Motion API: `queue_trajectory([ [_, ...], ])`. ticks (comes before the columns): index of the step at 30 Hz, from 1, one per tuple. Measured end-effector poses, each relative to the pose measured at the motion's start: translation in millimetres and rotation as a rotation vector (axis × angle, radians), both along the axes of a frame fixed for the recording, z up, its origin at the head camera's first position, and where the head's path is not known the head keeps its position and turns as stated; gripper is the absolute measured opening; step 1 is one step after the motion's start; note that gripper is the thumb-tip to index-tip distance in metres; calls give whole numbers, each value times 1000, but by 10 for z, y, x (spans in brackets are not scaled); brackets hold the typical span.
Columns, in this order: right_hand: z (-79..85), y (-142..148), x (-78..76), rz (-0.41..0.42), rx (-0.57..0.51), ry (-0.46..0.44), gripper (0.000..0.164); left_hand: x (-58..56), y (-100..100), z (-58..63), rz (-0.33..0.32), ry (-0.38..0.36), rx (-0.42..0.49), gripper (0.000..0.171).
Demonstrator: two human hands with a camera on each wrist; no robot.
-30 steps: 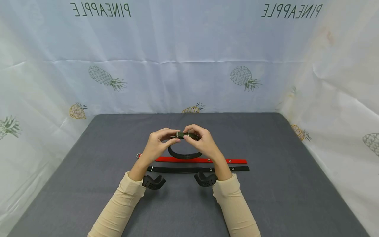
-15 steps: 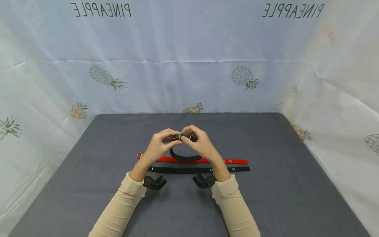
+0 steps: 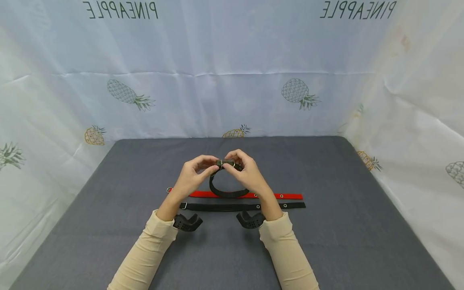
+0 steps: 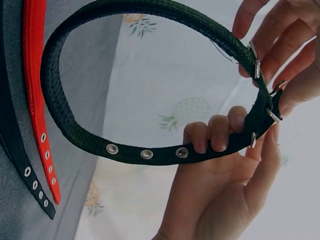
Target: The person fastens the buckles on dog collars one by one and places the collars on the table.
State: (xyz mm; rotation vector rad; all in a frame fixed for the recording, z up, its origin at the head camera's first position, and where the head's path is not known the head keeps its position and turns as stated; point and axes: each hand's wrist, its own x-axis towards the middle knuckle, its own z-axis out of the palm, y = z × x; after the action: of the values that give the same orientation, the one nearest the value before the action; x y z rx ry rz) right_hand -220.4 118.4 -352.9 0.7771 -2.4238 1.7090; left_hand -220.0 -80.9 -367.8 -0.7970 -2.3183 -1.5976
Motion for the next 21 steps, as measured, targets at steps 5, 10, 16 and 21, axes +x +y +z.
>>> queue_trajectory([
  [5, 9, 3, 2, 29, 14, -28, 31, 5, -3, 19, 13, 66, -31, 21],
  [10, -10, 4, -5, 46, 58, -44, 32, -2, 4, 17, 13, 127, -52, 19],
  [16, -35, 4, -4, 34, 88, -10, 27, 3, 15, 13, 17, 165, -50, 19],
  [21, -37, 4, -5, 24, 101, -3, 26, 14, 15, 15, 26, 158, -48, 19],
])
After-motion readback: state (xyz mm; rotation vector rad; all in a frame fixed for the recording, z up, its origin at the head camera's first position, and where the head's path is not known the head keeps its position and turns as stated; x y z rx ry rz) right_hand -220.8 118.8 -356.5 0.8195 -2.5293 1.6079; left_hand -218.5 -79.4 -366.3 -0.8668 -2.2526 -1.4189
